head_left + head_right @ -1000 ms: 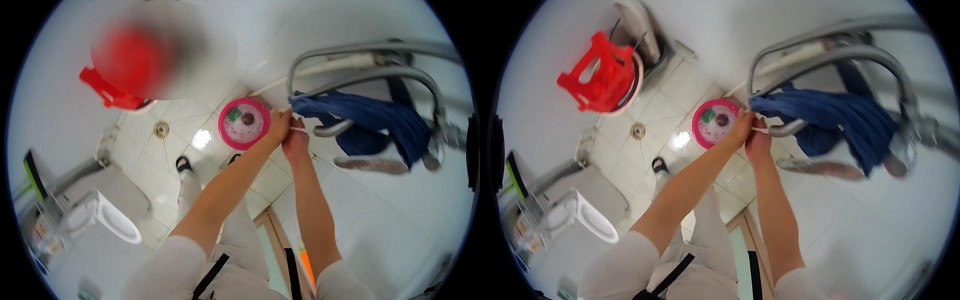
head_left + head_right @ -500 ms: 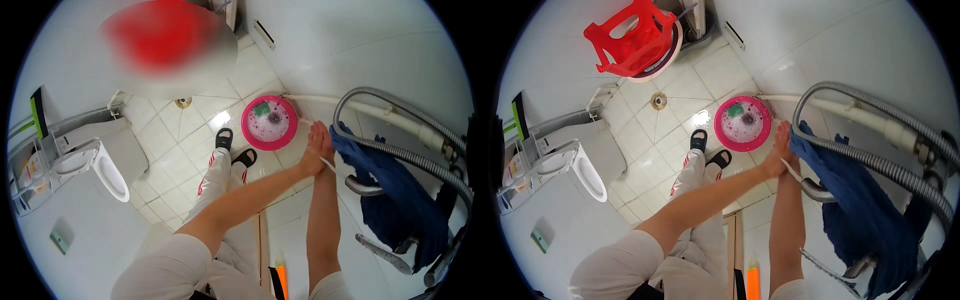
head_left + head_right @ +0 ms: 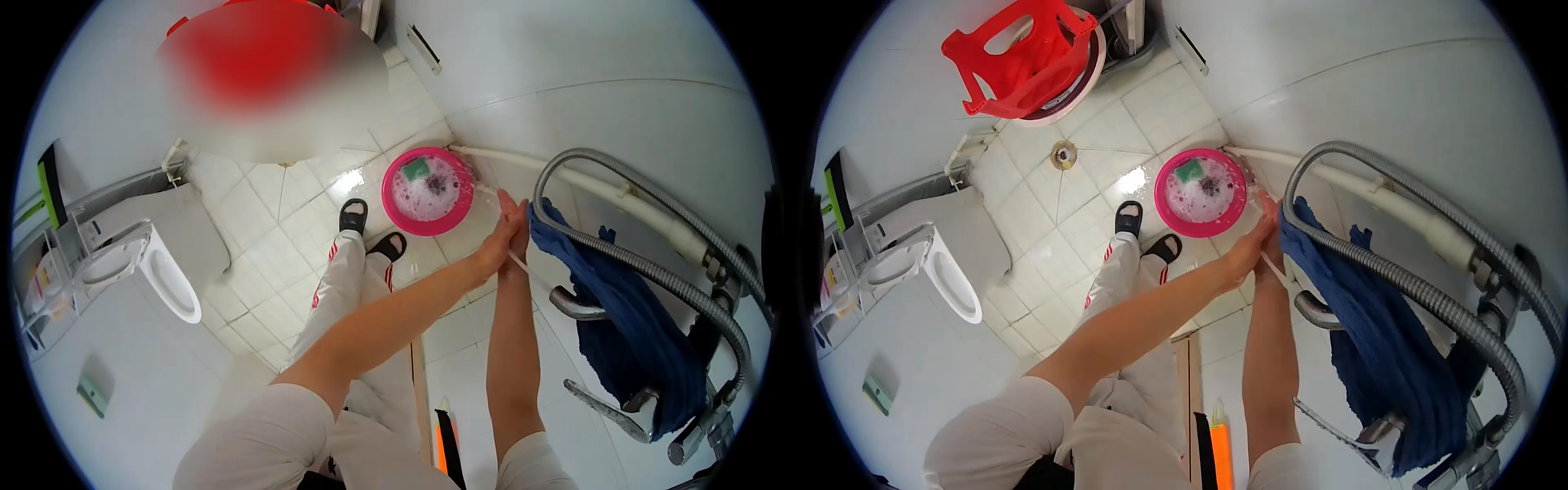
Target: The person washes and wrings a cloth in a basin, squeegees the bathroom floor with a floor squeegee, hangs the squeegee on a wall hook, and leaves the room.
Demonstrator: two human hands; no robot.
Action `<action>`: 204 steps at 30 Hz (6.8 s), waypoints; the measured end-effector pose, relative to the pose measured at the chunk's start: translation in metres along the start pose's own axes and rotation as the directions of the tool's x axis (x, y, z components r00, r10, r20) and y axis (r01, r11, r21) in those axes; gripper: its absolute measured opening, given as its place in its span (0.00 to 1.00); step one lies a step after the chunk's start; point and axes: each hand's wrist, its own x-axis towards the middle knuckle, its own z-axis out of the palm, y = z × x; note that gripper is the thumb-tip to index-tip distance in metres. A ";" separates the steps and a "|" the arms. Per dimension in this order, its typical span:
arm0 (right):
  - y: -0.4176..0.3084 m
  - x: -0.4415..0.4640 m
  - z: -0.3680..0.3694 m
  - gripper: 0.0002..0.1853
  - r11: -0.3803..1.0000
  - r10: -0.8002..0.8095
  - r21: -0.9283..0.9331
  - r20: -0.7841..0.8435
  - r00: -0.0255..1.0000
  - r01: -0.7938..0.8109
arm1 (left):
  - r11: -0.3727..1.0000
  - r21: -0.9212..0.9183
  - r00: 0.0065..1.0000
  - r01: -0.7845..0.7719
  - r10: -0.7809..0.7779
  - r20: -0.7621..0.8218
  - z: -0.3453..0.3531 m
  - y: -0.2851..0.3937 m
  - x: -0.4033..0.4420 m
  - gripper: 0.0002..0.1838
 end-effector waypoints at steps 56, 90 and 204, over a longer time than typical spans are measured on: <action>-0.056 -0.136 -0.085 0.23 0.861 -0.183 0.467 -0.083 0.980 0.200 | 0.514 0.748 0.853 -0.419 0.505 0.131 -0.022 0.082 -0.098 0.18; -0.030 -0.297 0.140 0.13 0.912 -0.408 -0.256 -0.481 0.776 0.321 | 0.634 0.597 0.725 0.492 0.081 -0.684 -0.549 0.221 -0.469 0.10; 0.763 -1.014 0.042 0.21 -0.195 0.863 0.096 -0.457 0.217 0.976 | -0.111 -0.097 0.102 -0.989 -0.990 0.095 -0.141 -0.871 -0.711 0.23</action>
